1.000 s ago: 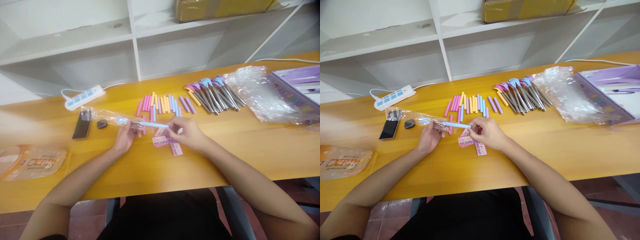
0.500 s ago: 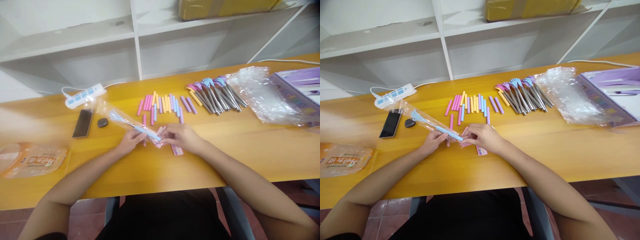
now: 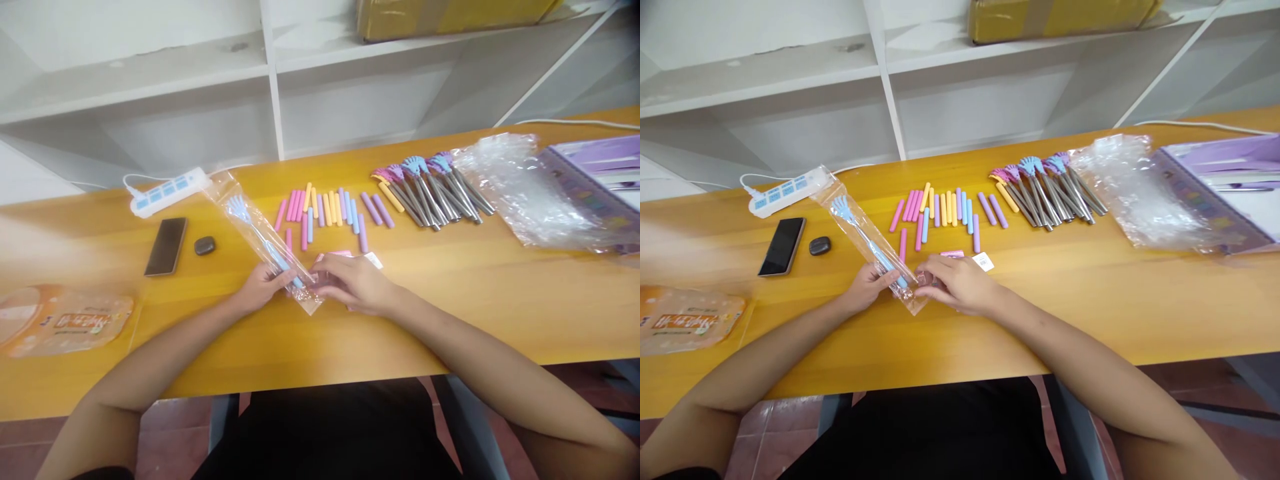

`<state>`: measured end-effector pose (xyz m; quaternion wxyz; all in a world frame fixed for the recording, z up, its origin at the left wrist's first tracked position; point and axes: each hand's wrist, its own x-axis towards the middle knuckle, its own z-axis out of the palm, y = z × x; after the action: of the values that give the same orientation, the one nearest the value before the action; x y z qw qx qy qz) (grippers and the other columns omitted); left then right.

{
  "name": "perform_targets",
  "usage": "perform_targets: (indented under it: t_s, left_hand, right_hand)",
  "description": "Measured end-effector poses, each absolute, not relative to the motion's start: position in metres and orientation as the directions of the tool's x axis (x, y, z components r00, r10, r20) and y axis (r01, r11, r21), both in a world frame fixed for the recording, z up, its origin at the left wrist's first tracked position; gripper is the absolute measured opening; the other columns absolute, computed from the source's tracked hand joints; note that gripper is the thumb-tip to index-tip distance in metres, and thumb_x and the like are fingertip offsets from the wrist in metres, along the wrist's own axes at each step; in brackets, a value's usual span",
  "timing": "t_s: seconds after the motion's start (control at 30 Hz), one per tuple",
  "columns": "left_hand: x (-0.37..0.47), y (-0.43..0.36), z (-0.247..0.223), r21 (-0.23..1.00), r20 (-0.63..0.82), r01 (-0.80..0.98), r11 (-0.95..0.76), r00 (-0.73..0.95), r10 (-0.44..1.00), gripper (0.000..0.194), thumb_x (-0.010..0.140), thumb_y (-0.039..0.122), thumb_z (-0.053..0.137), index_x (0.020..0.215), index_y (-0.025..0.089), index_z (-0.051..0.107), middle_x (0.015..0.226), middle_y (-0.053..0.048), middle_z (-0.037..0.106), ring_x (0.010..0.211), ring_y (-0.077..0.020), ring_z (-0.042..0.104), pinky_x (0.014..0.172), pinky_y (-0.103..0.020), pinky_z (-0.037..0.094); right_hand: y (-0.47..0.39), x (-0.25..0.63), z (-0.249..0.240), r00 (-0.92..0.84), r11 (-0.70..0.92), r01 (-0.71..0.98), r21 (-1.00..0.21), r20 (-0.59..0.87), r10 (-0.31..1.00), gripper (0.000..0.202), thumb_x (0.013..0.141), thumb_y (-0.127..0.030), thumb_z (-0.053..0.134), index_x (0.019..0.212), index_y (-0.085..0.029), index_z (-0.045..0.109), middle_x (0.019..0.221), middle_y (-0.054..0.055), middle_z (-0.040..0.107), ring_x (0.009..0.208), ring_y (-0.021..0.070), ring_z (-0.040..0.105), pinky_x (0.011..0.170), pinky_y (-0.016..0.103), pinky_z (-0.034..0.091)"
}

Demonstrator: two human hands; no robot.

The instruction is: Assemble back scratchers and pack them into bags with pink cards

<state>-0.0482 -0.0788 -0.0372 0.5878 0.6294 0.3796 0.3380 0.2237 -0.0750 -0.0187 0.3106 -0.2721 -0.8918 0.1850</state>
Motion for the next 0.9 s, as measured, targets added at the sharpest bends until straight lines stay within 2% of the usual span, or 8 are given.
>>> perform_targets:
  t_s: [0.07,0.17,0.37,0.47,0.6,0.7,0.8,0.9]
  left_hand:
    - [-0.048,-0.076,-0.041,0.999,-0.032,0.009,0.031,0.435,0.9,0.053,0.095,0.065,0.073,0.088,0.012,0.081,0.072,-0.005,0.073,0.059,-0.0129,0.062,0.058,-0.025,0.052]
    - [-0.048,-0.073,-0.045,0.995,-0.05,-0.066,0.081,0.38,0.924,0.054,0.093,0.065,0.076,0.088,0.011,0.081,0.073,-0.006,0.073,0.059,-0.0127,0.062,0.054,-0.024,0.051]
    - [-0.047,-0.07,-0.044,0.992,-0.068,-0.076,0.105,0.381,0.922,0.054,0.093,0.066,0.076,0.089,0.012,0.081,0.074,-0.005,0.071,0.061,-0.0127,0.062,0.054,-0.024,0.05]
    - [-0.046,-0.072,-0.038,0.999,-0.052,0.012,0.052,0.434,0.899,0.05,0.094,0.063,0.075,0.097,0.013,0.079,0.079,-0.004,0.071,0.063,-0.0126,0.062,0.058,-0.025,0.051]
    - [-0.044,-0.077,-0.033,0.986,-0.044,0.162,-0.049,0.525,0.85,0.044,0.098,0.058,0.073,0.104,0.015,0.077,0.087,-0.005,0.074,0.076,-0.0161,0.066,0.072,-0.028,0.054]
    - [-0.045,-0.078,-0.033,0.973,-0.036,0.206,-0.105,0.584,0.811,0.047,0.101,0.061,0.067,0.106,0.016,0.076,0.094,-0.007,0.075,0.085,-0.0195,0.068,0.078,-0.031,0.055]
    - [-0.047,-0.078,-0.032,0.976,-0.005,0.173,-0.136,0.636,0.772,0.049,0.104,0.062,0.06,0.108,0.016,0.075,0.098,-0.007,0.075,0.083,-0.0185,0.067,0.079,-0.031,0.055]
    - [-0.047,-0.078,-0.029,0.978,0.028,0.138,-0.16,0.665,0.747,0.047,0.1,0.061,0.068,0.11,0.016,0.074,0.103,-0.008,0.076,0.088,-0.0195,0.069,0.084,-0.032,0.056]
  right_hand:
    - [-0.074,0.228,-0.015,-0.637,0.786,0.399,-0.473,0.473,0.608,0.025,0.115,-0.037,0.049,0.123,-0.019,0.065,0.103,0.006,0.077,0.083,0.0163,0.071,0.072,0.028,0.051]
    - [-0.071,0.231,-0.014,-0.622,0.795,0.445,-0.413,0.496,0.606,0.022,0.109,-0.021,0.052,0.129,-0.019,0.063,0.11,0.007,0.075,0.076,0.0141,0.068,0.064,0.027,0.049]
    - [-0.073,0.231,-0.013,-0.695,0.877,0.353,-0.325,0.536,0.478,0.016,0.109,-0.024,0.059,0.119,-0.024,0.071,0.121,0.008,0.068,0.077,0.0114,0.063,0.06,0.024,0.047]
    - [-0.077,0.23,-0.012,-0.675,0.897,0.301,-0.325,0.592,0.441,0.015,0.11,-0.026,0.06,0.116,-0.024,0.074,0.118,0.008,0.068,0.073,0.0102,0.061,0.06,0.025,0.048]
    - [-0.077,0.225,-0.012,-0.63,0.915,0.254,-0.312,0.665,0.401,0.012,0.109,-0.026,0.065,0.115,-0.02,0.074,0.111,0.009,0.07,0.082,0.0134,0.068,0.069,0.028,0.056]
    - [-0.074,0.222,-0.014,-0.63,0.914,0.254,-0.316,0.663,0.404,0.01,0.108,-0.026,0.067,0.111,-0.02,0.073,0.106,0.007,0.074,0.089,0.0154,0.072,0.073,0.028,0.057]
    - [-0.074,0.219,-0.016,-0.629,0.902,0.263,-0.341,0.649,0.429,0.01,0.108,-0.028,0.067,0.109,-0.02,0.073,0.102,0.006,0.075,0.087,0.0146,0.073,0.071,0.027,0.056]
    - [-0.074,0.218,-0.017,-0.613,0.893,0.268,-0.363,0.651,0.448,0.01,0.108,-0.029,0.068,0.107,-0.02,0.072,0.1,0.005,0.076,0.083,0.0138,0.072,0.069,0.026,0.054]
